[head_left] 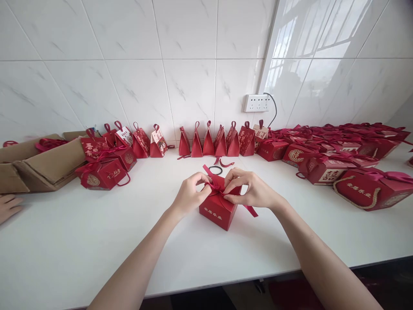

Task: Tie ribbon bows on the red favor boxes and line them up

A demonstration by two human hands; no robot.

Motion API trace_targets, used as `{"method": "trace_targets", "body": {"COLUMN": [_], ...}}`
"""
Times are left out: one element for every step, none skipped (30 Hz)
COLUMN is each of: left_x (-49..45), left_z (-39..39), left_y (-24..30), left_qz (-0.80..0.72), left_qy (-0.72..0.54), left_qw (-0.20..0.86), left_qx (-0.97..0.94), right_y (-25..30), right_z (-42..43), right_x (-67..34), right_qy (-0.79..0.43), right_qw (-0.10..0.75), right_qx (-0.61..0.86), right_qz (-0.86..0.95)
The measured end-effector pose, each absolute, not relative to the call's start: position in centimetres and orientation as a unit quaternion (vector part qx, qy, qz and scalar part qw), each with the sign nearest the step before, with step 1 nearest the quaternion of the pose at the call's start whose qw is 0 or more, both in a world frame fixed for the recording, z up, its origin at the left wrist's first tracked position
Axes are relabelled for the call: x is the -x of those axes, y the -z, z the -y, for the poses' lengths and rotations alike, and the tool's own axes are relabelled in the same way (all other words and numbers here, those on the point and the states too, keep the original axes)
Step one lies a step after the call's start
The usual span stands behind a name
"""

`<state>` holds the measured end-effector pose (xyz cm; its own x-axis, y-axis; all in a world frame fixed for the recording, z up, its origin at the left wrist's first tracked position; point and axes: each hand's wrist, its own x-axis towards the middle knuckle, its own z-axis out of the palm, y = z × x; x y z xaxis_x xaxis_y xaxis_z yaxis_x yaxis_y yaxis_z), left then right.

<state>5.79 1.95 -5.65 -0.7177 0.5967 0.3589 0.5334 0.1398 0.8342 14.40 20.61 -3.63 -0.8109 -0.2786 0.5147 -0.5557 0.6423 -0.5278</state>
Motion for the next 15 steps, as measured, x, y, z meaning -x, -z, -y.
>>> {"method": "trace_targets", "body": {"left_x": [-5.69,-5.60,-5.52,-5.46,-5.41,-5.38,-5.37,-5.36,-5.35,-5.35,-5.33,-5.32,-5.29,-5.26,-5.23], "left_z": [-1.91,-1.87,-1.83,-1.80,-1.77,-1.76,-1.75,-1.74,-1.74,-1.73,-1.73,-1.73,-1.73,-1.74,-1.75], "left_y": [5.63,5.62,5.60,5.58,5.56,5.55,5.54,5.54,5.54,5.55,5.56,5.57,5.59,5.61,5.63], "left_qz": [-0.756,-0.757,-0.756,-0.755,-0.753,-0.752,-0.751,-0.750,-0.750,-0.750,-0.751,-0.753,-0.754,-0.756,-0.757], "left_qy": [-0.536,-0.535,-0.535,-0.536,-0.536,-0.537,-0.538,-0.539,-0.540,-0.540,-0.539,-0.538,-0.536,-0.535,-0.535], "left_qw": [0.035,0.041,0.047,0.053,0.057,0.059,0.059,0.057,0.055,0.053,0.050,0.048,0.045,0.044,0.044], "left_qx": [-0.373,-0.373,-0.374,-0.375,-0.376,-0.377,-0.378,-0.378,-0.378,-0.378,-0.377,-0.377,-0.376,-0.375,-0.372], "right_y": [3.59,3.56,3.54,3.52,3.52,3.52,3.53,3.53,3.54,3.54,3.53,3.51,3.48,3.45,3.40], "right_z": [-20.65,-20.69,-20.73,-20.78,-20.83,-20.89,-20.95,-21.02,-21.08,-21.14,-21.19,-21.22,-21.25,-21.26,-21.27], "right_x": [-14.42,-14.43,-14.43,-14.42,-14.41,-14.41,-14.41,-14.42,-14.42,-14.43,-14.44,-14.45,-14.46,-14.47,-14.48], "right_qy": [-0.350,-0.349,-0.350,-0.351,-0.352,-0.352,-0.353,-0.354,-0.355,-0.358,-0.360,-0.361,-0.362,-0.362,-0.361], "right_qw": [0.193,0.189,0.187,0.185,0.184,0.183,0.181,0.180,0.178,0.177,0.176,0.174,0.173,0.172,0.171], "right_qx": [-0.235,-0.233,-0.232,-0.231,-0.230,-0.229,-0.228,-0.227,-0.225,-0.224,-0.223,-0.222,-0.222,-0.222,-0.222], "right_qz": [0.886,0.888,0.888,0.888,0.889,0.889,0.889,0.889,0.889,0.889,0.889,0.889,0.889,0.889,0.890]}}
